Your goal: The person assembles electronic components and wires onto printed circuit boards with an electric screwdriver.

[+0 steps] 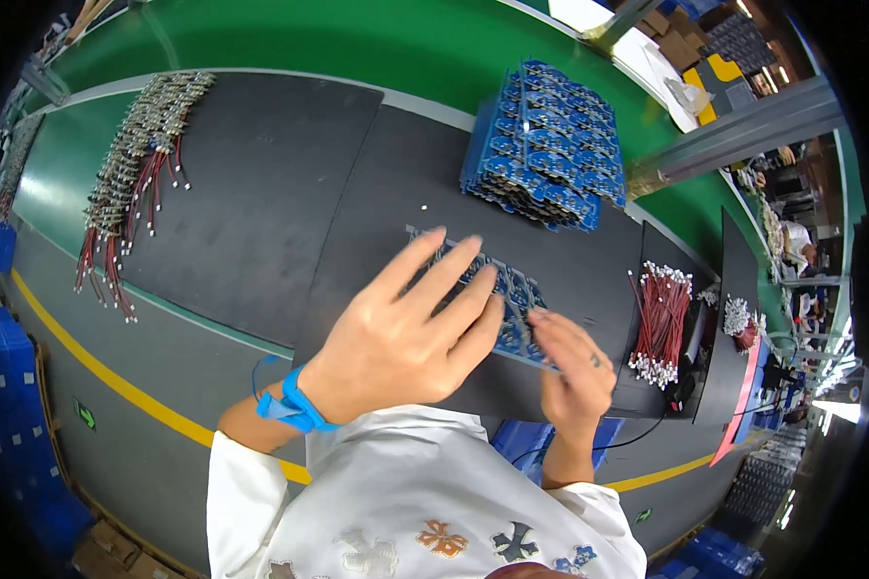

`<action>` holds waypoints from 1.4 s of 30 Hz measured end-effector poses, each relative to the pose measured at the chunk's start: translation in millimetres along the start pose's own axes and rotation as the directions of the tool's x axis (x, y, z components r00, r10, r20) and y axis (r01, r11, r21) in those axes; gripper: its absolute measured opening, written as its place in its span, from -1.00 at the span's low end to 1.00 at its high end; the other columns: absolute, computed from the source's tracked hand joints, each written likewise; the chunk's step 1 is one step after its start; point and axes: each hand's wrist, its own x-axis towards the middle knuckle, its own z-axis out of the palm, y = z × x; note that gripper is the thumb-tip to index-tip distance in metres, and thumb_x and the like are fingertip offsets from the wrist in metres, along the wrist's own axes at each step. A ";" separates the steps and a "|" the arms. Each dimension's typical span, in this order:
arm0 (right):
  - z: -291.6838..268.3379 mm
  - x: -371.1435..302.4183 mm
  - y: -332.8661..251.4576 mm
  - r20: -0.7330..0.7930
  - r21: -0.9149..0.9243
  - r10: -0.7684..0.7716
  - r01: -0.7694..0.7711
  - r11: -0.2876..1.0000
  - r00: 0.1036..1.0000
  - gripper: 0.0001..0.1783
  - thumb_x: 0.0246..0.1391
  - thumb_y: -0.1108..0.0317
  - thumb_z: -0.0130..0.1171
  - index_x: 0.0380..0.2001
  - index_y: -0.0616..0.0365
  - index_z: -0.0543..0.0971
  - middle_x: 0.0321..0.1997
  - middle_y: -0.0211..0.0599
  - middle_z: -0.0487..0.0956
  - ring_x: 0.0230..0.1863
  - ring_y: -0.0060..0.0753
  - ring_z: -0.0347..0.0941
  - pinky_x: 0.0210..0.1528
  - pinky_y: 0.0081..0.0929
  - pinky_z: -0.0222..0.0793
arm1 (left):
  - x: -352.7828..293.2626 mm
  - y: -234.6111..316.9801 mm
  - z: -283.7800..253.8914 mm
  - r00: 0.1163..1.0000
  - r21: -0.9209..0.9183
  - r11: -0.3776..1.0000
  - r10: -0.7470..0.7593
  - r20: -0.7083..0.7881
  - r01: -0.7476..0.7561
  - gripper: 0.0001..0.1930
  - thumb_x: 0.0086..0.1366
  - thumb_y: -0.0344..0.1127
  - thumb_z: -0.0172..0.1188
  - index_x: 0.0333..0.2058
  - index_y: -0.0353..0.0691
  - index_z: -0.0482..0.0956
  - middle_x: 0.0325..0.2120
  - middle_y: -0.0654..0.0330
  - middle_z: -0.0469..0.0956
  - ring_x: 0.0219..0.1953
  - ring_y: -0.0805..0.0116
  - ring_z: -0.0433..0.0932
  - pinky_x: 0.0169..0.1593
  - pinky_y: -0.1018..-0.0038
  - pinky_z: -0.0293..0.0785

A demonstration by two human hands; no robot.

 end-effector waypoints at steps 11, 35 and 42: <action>-37.7 -60.0 10.3 -0.148 0.927 0.879 -0.245 0.282 0.452 -0.75 0.13 0.39 -0.06 -0.25 0.43 0.41 -0.36 0.00 0.54 -0.52 -0.20 0.54 -0.64 -0.45 0.48 | -29.6 -55.2 82.6 0.853 0.030 0.912 -0.393 0.344 0.409 -0.43 0.22 -0.23 -0.02 0.12 -0.47 0.10 0.20 -0.10 -0.01 0.28 0.01 -0.13 0.27 0.21 -0.18; -120.6 -44.3 50.6 -0.602 0.668 0.750 -0.342 0.661 0.274 -0.82 0.14 0.28 -0.01 -0.37 0.18 0.47 -0.41 -0.41 0.53 -0.56 -0.62 0.44 -0.68 -0.69 0.29 | -29.9 2.2 73.8 0.873 -0.360 0.907 -0.016 0.488 0.217 -0.43 0.12 -0.21 0.10 0.03 -0.46 0.25 0.14 -0.09 0.12 0.23 0.01 0.01 0.25 0.11 -0.15; -168.5 -3.0 145.3 -0.599 0.292 0.649 -0.626 0.723 0.469 -0.72 0.14 0.24 0.00 -0.46 0.26 0.47 -0.57 -0.49 0.42 -0.57 -0.73 0.25 -0.58 -0.65 0.17 | -38.1 22.7 73.5 0.900 -0.297 0.936 -0.044 0.433 0.188 -0.40 0.06 -0.16 0.17 0.02 -0.42 0.28 0.12 -0.12 0.15 0.20 0.01 0.09 0.23 0.14 -0.05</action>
